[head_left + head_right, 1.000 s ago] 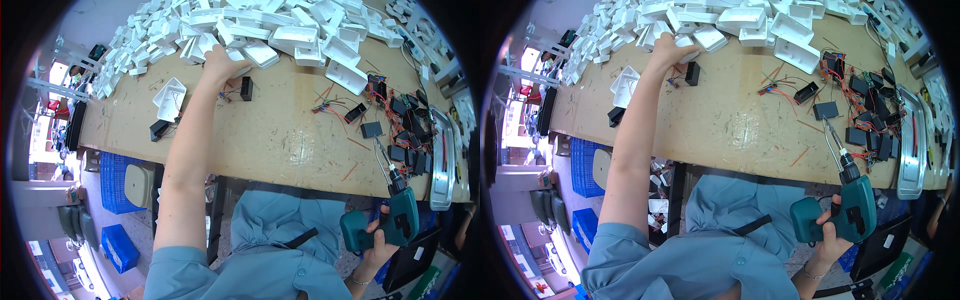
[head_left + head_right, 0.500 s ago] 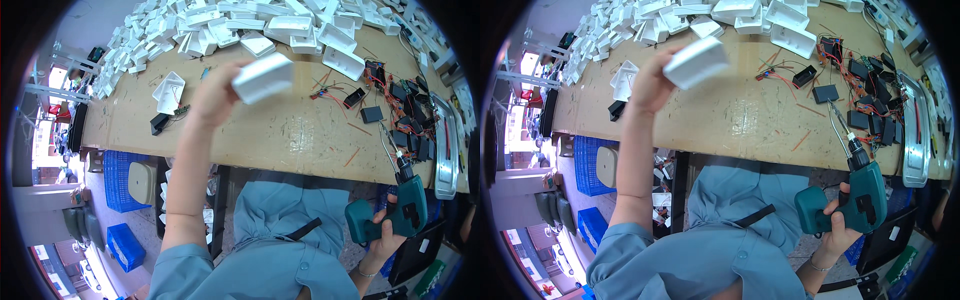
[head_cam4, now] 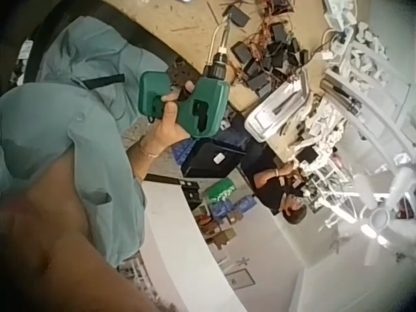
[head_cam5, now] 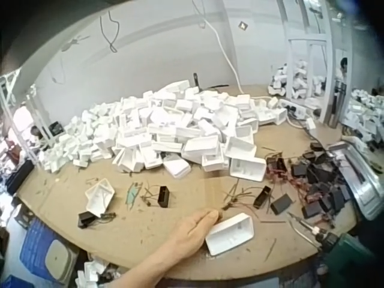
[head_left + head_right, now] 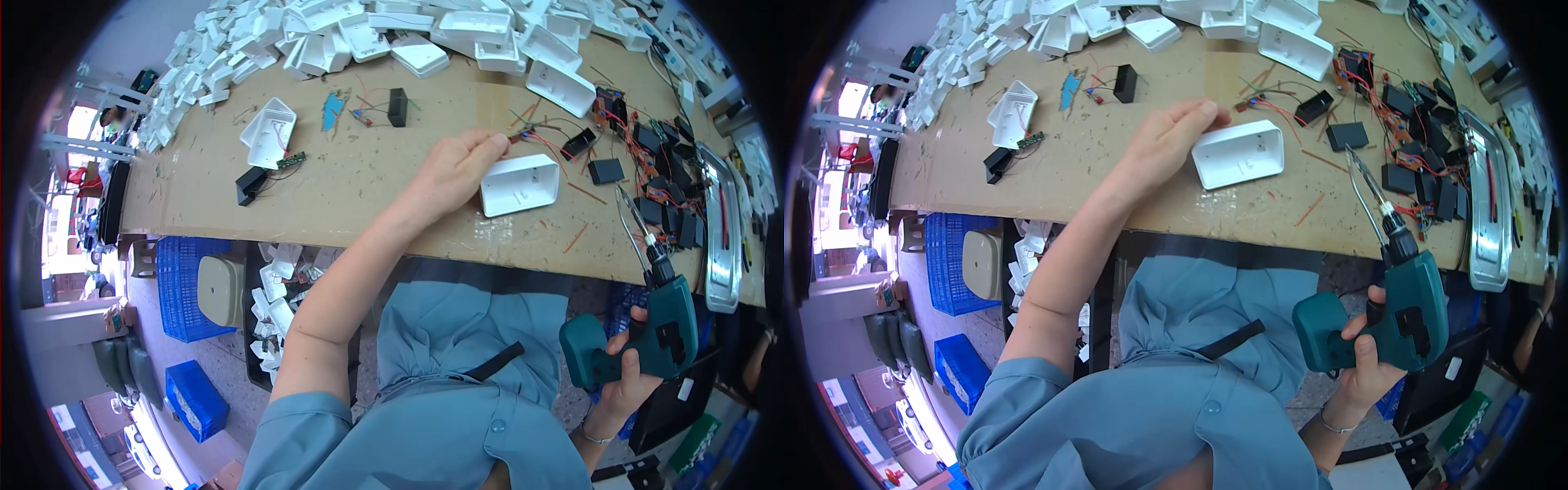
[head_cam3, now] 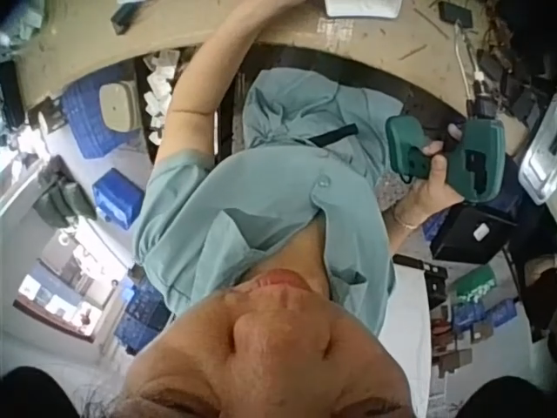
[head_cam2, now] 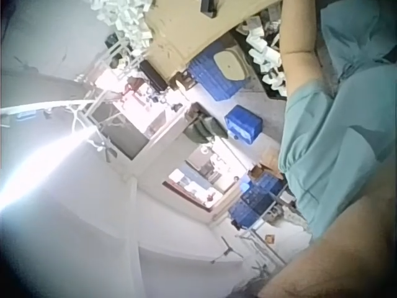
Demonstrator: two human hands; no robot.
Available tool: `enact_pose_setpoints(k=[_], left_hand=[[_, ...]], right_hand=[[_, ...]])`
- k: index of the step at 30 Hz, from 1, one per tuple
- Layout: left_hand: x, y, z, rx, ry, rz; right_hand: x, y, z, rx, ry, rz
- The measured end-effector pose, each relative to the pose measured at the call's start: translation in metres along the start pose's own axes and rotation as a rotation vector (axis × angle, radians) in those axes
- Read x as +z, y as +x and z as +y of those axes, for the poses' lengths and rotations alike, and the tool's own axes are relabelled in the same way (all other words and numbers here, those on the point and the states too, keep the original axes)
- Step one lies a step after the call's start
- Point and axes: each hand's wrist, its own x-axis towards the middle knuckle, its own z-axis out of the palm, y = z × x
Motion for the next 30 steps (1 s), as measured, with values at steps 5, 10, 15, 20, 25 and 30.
enact_pose_setpoints(k=[5,10,15,20,25,30], left_hand=[[-0.008,-0.005,0.005,0.003,-0.047,0.031],[-0.070,0.005,0.017,0.252,0.393,0.546],[-0.161,0.032,0.014,-0.079,0.568,0.528],[-0.170,0.065,0.010,-0.469,0.659,0.240],[-0.169,0.076,-0.010,-0.453,0.476,0.051],[-0.163,0.056,-0.015,-0.262,0.398,0.235]], right_hand=[[0.006,0.002,0.000,0.002,0.032,-0.003],[-0.004,-0.001,0.003,0.002,0.040,-0.018],[-0.002,0.004,0.006,0.012,0.046,-0.034],[0.000,0.008,0.008,0.004,0.033,-0.048],[0.003,0.011,0.007,0.004,0.002,-0.037],[0.003,0.014,0.009,0.025,0.009,-0.026]])
